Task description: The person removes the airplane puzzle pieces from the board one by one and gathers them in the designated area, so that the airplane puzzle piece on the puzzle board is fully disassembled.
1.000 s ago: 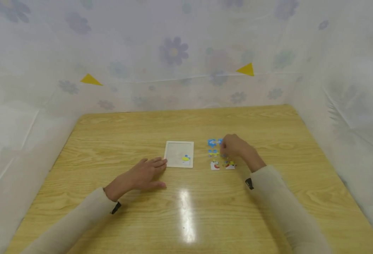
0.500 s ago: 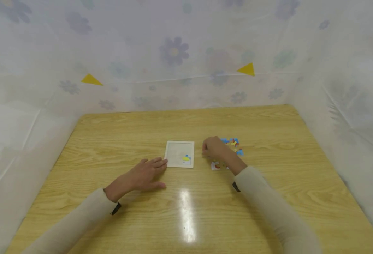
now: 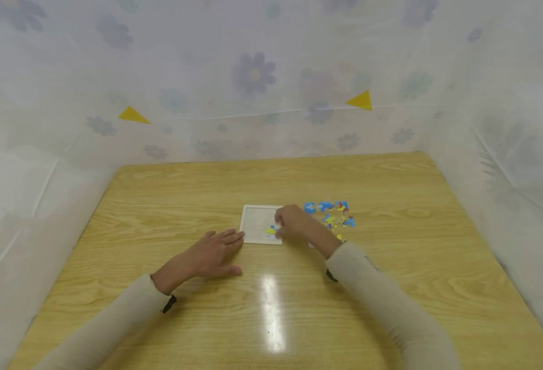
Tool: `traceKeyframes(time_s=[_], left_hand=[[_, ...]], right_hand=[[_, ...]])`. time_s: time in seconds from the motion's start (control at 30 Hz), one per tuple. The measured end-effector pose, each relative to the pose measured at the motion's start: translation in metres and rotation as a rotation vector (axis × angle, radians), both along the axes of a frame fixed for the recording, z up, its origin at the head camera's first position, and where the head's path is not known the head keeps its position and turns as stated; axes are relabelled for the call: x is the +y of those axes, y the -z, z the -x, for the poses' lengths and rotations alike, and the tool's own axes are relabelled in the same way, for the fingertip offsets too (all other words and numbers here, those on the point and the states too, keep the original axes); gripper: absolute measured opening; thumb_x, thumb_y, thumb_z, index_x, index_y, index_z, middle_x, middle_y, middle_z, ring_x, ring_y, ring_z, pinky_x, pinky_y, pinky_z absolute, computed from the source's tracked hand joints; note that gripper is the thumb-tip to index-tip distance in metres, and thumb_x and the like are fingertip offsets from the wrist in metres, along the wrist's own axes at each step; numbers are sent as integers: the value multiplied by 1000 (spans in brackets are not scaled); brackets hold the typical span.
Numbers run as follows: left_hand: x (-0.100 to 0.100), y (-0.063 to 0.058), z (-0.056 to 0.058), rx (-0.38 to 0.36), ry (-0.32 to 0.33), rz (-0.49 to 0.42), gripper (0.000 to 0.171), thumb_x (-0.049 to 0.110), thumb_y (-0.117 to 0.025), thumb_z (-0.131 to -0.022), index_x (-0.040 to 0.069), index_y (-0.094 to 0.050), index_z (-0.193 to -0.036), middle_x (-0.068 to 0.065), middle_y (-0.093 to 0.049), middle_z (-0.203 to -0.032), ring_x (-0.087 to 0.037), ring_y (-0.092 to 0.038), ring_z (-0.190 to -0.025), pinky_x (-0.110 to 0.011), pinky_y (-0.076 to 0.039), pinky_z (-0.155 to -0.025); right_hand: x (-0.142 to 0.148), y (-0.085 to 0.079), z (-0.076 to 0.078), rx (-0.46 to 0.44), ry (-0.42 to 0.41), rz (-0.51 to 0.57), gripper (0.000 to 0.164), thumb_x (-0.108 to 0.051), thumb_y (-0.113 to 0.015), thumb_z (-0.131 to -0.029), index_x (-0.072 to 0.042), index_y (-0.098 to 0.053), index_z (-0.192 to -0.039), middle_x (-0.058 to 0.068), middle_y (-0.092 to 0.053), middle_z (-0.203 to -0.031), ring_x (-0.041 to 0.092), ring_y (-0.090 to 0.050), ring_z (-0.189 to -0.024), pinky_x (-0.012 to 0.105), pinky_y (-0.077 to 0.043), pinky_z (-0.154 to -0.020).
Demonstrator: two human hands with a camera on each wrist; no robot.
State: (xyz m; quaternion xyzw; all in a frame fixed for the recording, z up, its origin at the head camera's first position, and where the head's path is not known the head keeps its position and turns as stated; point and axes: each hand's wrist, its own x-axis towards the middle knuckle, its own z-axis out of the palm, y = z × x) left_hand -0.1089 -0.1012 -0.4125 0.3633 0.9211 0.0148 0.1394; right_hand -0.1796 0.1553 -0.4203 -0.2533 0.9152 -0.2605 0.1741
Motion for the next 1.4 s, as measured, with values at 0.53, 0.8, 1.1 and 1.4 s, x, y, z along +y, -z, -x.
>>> traceKeyframes(time_s=[0.53,0.8,1.1,1.4], left_hand=[[-1,2,2,1,2,4,75,58,-52,-89,6,-43,-142,-6,-36,-153,-27,-31,-142,-58,-35,-104],[0,1,1,-9,-5,3,74,57,-53,-90,5,-44,-142,-7,-36,-153,-28,-31,-142,-58,-34,-104],[1,2,1,-12,-11,20,75,57,-52,-90,5,-42,-143,-7,-34,-154,-27,-31,-142,-57,-33,-105],[1,2,1,-22,-14,26,75,58,-51,-90,6,-41,-144,-6,-33,-154,-26,-30,-143,-56,-33,-106]], right_hand=[[-10,2,-1,-4,-25,-80,32,-17,-78,-78,-2,-65,-103,6,-59,-90,16,-51,-79,29,-45,-72],[-11,-1,-2,-21,-25,-62,29,-14,-77,-79,-2,-63,-102,8,-59,-90,17,-51,-78,30,-45,-72],[-14,3,-1,2,-15,-59,29,-13,-79,-77,-4,-61,-97,6,-62,-88,15,-54,-77,28,-47,-72],[-14,0,-2,13,-6,-57,24,-12,-74,-81,-3,-63,-101,6,-65,-89,16,-59,-81,30,-50,-73]])
